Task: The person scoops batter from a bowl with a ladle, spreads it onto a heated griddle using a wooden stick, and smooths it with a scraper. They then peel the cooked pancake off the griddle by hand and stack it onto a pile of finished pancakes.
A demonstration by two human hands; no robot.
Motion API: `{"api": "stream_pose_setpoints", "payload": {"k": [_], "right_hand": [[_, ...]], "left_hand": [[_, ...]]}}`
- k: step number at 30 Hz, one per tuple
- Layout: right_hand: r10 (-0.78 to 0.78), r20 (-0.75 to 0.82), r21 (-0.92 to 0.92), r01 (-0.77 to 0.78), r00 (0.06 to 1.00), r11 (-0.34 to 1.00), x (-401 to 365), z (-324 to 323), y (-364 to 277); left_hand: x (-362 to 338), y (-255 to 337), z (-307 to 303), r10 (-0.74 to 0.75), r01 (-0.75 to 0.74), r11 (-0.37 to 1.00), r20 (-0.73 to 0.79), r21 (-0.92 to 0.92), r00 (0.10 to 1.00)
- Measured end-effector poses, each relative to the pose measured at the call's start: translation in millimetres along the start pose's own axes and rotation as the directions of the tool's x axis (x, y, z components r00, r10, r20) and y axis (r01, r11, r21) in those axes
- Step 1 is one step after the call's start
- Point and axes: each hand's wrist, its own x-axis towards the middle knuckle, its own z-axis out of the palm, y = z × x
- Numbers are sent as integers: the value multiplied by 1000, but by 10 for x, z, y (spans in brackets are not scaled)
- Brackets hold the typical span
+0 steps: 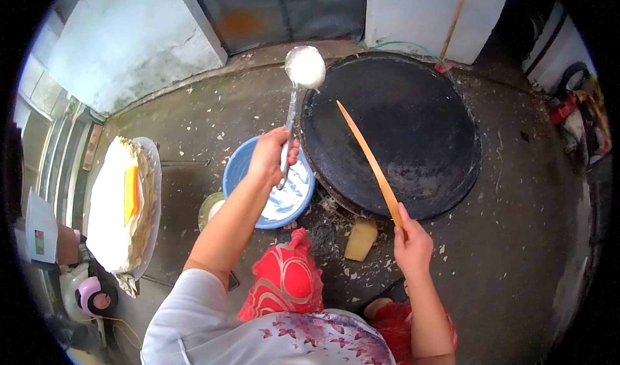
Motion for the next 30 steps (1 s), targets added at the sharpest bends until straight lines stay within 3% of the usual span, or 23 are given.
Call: {"api": "stream_pose_setpoints", "payload": {"k": [2, 4, 7, 13, 19, 23, 25, 26, 27, 29, 30], "right_hand": [[18, 1, -22, -18, 1000, 1000, 195, 26, -25], [-142, -117, 20, 146, 983, 989, 401, 131, 10], [-196, -124, 55, 204, 973, 977, 688, 259, -69], [-122, 15, -56, 123, 992, 991, 972, 444, -70], [-100, -18, 72, 101, 995, 992, 991, 529, 166], [-125, -33, 1, 125, 992, 992, 973, 306, 88], [-127, -91, -98, 118, 988, 988, 892, 135, 13], [-253, -124, -207, 225, 959, 952, 867, 117, 70], [-253, -126, -210, 224, 959, 952, 839, 124, 128], [-475, -28, -425, 419, 880, 802, 816, 189, 253], [-560, -16, -464, 490, 828, 738, 845, 248, 320]], "left_hand": [[224, -203, 62, 9, -8, 999, -23, 40, 1000], [329, -375, 146, 20, -17, 999, -68, 47, 997], [424, -615, 168, -2, 13, 996, -135, 83, 991], [278, -766, 143, 15, -6, 998, -160, 55, 987], [205, -798, 71, 215, -161, 952, -191, 262, 958], [547, -730, 72, 154, -86, 952, -216, 294, 964], [729, -569, 61, 148, -80, 912, -141, 401, 979], [791, -503, 78, 155, -93, 934, -158, 345, 975], [812, -371, 97, 103, -66, 952, -111, 298, 988], [706, -88, 207, 6, 2, 996, -85, 93, 996], [667, 21, 220, -42, 42, 999, 4, -9, 999]]}}
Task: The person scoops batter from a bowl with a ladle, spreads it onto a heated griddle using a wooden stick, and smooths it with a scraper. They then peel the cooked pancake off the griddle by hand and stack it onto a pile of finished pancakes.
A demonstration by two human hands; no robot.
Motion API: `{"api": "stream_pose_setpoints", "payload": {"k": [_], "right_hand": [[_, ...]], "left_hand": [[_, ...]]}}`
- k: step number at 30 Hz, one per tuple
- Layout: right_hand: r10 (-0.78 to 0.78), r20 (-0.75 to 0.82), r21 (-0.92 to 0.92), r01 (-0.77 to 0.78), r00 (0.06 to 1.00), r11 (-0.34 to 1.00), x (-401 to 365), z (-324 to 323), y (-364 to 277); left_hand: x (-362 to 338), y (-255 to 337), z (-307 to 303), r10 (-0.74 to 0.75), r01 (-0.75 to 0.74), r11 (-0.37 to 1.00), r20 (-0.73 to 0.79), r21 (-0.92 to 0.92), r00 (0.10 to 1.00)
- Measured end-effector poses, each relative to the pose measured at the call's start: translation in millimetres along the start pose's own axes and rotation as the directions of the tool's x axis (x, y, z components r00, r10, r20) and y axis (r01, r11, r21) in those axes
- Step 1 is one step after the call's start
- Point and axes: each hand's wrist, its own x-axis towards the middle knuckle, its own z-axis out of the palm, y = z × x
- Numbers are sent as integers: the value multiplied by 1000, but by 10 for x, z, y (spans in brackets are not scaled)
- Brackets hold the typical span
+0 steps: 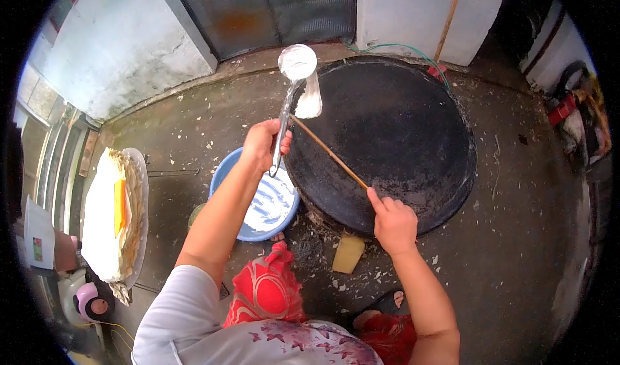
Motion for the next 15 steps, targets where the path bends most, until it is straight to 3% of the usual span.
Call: {"api": "stream_pose_setpoints", "payload": {"k": [3, 4, 6, 7, 9, 10, 11, 13, 14, 15], "right_hand": [[-112, -47, -63, 109, 993, 992, 88, 229, 106], [-112, -47, -62, 109, 993, 992, 163, 285, 141], [-123, -39, -103, 118, 992, 988, 379, 366, 214], [-122, -40, -103, 117, 992, 988, 501, 371, 230], [65, -54, -30, -66, 996, 997, 695, 353, 185], [231, 32, 172, -233, 972, 957, 720, 349, 146], [270, -23, 380, -241, 963, 893, 652, 476, 151], [175, 139, 216, -202, 975, 955, 579, 369, -4], [98, 154, 79, -111, 983, 991, 576, 411, 18], [104, 155, 76, -117, 982, 990, 630, 473, 88]], "left_hand": [[-73, 252, 46, -171, 215, 949, 196, -231, 966], [-80, 320, 60, -171, 215, 949, 195, -231, 966], [-99, 429, 89, -231, 394, 803, 376, -448, 898], [-124, 469, 106, -231, 394, 803, 376, -446, 897], [-153, 535, 124, -178, 522, 596, 533, -610, 827], [-157, 525, 92, -120, 560, 533, 599, -634, 792], [-198, 522, 61, -120, 561, 536, 601, -631, 790], [-309, 507, -1, -89, 632, 387, 655, -671, 750], [-336, 478, -59, -84, 639, 377, 662, -671, 745], [-397, 456, -111, -88, 644, 375, 666, -667, 741]]}}
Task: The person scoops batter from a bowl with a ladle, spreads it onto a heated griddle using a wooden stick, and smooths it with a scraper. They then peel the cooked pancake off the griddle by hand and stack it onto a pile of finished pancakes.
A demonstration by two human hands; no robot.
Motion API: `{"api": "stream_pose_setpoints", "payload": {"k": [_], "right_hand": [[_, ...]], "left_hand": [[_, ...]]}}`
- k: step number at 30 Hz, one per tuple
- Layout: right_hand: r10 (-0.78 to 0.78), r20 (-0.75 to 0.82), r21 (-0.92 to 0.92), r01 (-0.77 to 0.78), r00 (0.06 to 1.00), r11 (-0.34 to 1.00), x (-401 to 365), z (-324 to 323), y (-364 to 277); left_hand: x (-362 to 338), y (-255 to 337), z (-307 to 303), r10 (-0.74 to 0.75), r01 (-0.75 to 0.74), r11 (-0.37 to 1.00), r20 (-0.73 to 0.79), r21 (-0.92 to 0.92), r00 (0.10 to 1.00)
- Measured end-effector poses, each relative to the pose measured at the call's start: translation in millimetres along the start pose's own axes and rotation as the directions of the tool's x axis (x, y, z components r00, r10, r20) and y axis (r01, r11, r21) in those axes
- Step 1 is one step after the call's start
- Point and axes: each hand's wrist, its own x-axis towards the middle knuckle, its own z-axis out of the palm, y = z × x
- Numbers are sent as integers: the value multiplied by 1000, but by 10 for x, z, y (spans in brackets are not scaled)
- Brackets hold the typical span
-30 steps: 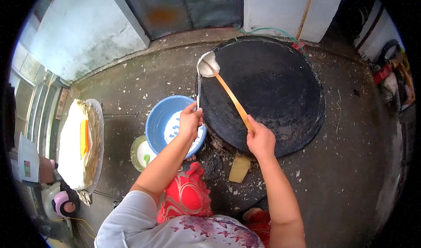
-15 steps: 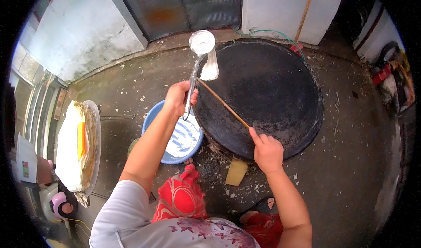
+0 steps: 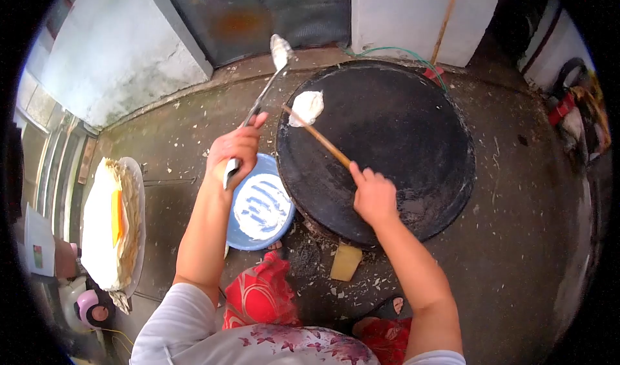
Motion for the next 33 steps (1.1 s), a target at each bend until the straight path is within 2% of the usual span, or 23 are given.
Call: {"api": "stream_pose_setpoints", "payload": {"k": [2, 3, 4, 6, 8, 9, 10, 11, 12, 14, 15, 16, 18, 19, 20, 22, 24, 26, 28, 29, 32, 33], "right_hand": [[-16, -85, -225, -4, 996, 974, 209, 46, 179], [69, -150, -73, -80, 986, 994, 249, -22, 110], [73, -158, -73, -85, 985, 994, 224, -26, 77], [118, -123, 254, -84, 985, 964, -9, 0, -6], [81, -87, 200, -63, 993, 978, -34, 4, 16], [65, -113, 14, -64, 991, 998, 64, 5, 95], [41, -132, -172, -63, 990, 983, 167, 11, 184], [48, -157, -172, -76, 986, 982, 285, 36, 272], [145, -143, -92, -159, 979, 983, 357, 0, 221], [233, -192, 341, -158, 953, 927, 244, 231, 199], [226, -88, 330, -186, 970, 926, 142, 111, 53], [185, 7, 212, -182, 983, 960, 80, -8, -58], [86, -110, -69, -94, 990, 993, 167, 105, 154], [145, -137, -170, -167, 980, 971, 301, 111, 277], [209, -141, -152, -230, 968, 961, 412, 92, 382], [319, -132, 123, -304, 938, 945, 462, 59, 272], [277, -167, 351, -205, 946, 914, 320, 223, 92], [210, 30, 114, -212, 977, 971, 312, 29, -227], [213, -61, -219, -221, 975, 950, 537, 134, 17], [261, -92, -229, -276, 961, 934, 647, 110, 177], [425, -126, 133, -410, 896, 903, 574, 185, 254], [422, -180, 257, -372, 888, 892, 466, 358, 237]], "left_hand": [[-191, -48, -67, 10, -10, 997, -6, -72, 1000], [-314, -49, -144, 23, -24, 993, -7, -118, 1000], [-449, -40, -224, 38, -38, 987, -8, -158, 999], [-752, -98, -392, 116, -116, 990, -9, -82, 993], [-992, -99, -583, 92, -95, 990, -36, -108, 995], [-1088, -116, -657, 88, -92, 989, -40, -112, 995], [-1177, -145, -731, 155, -173, 975, -134, -136, 979], [-1275, -178, -809, 219, -256, 955, -227, -151, 949], [-1378, -188, -917, 217, -255, 955, -230, -151, 949], [-1529, -130, -1163, 261, -334, 931, -375, -145, 889], [-1607, -122, -1275, 256, -327, 934, -370, -144, 893], [-1674, -116, -1389, 259, -358, 917, -419, -176, 870], [-1750, -108, -1608, 256, -389, 898, -472, -208, 844], [-1779, -113, -1716, 250, -404, 881, -483, -247, 839], [-1797, -124, -1797, 245, -420, 863, -494, -281, 834], [-1814, -130, -1836, 245, -436, 863, -543, -257, 803], [-1802, -141, -1857, 224, -442, 850, -562, -286, 796], [-1772, -125, -1874, 203, -437, 849, -580, -298, 789], [-1781, -119, -1911, 214, -447, 852, -598, -273, 773], [-1780, -124, -1920, 213, -447, 851, -597, -275, 773], [-1792, -88, -1883, 219, -462, 850, -630, -252, 745], [-1800, -85, -1898, 220, -469, 844, -628, -260, 746]]}}
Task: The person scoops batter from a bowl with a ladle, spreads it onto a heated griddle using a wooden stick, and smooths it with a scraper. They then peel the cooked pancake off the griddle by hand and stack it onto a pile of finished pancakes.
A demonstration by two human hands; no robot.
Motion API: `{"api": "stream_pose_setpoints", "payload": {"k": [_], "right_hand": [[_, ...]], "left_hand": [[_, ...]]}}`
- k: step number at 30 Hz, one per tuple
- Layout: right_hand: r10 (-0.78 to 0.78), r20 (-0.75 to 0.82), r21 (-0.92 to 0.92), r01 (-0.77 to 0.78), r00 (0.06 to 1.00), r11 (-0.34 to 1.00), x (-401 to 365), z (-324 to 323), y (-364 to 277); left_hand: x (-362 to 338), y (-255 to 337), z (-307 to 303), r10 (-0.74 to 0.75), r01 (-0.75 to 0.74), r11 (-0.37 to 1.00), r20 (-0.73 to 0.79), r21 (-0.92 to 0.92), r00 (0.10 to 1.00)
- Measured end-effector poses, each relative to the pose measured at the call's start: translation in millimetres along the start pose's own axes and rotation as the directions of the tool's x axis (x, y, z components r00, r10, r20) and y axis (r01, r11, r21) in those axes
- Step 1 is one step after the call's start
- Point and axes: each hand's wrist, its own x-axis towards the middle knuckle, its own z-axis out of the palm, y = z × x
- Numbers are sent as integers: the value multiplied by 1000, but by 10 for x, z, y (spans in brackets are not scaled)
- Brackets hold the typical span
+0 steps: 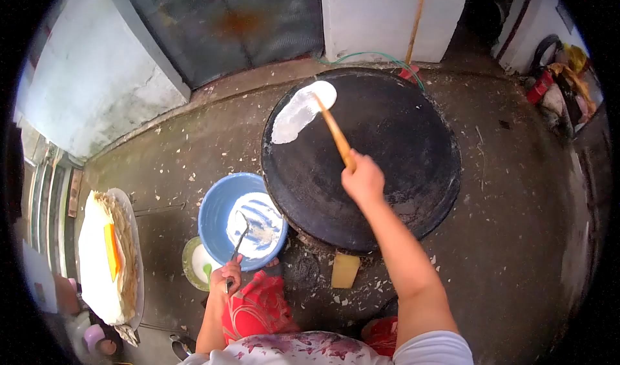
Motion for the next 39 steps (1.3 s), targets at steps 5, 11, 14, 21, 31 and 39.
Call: {"api": "stream_pose_setpoints", "payload": {"k": [5, 11, 14, 21, 31, 39], "right_hand": [[-80, 85, -435, 109, 993, 894, 153, -199, 29], [-46, 134, -36, 51, 990, 998, 11, -139, -361], [-28, 148, -474, 95, 989, 875, 395, -149, -237], [-52, 174, -148, 79, 983, 986, -127, -253, -255], [-36, 100, -268, 62, 994, 961, 205, -150, -190], [153, 51, -285, -133, 987, 949, -122, -369, -139]], "left_hand": [[39, 60, -48, 17, -17, 1000, -19, 16, 1000], [75, 104, -51, 14, -13, 1000, -40, 26, 999], [58, 80, -81, 6, -5, 1000, -44, 18, 999], [66, 100, -45, 41, -38, 998, -49, 58, 998], [113, 170, -77, 7, -1, 997, -65, 83, 998], [91, 189, -61, -33, 37, 997, -58, 67, 998]]}}
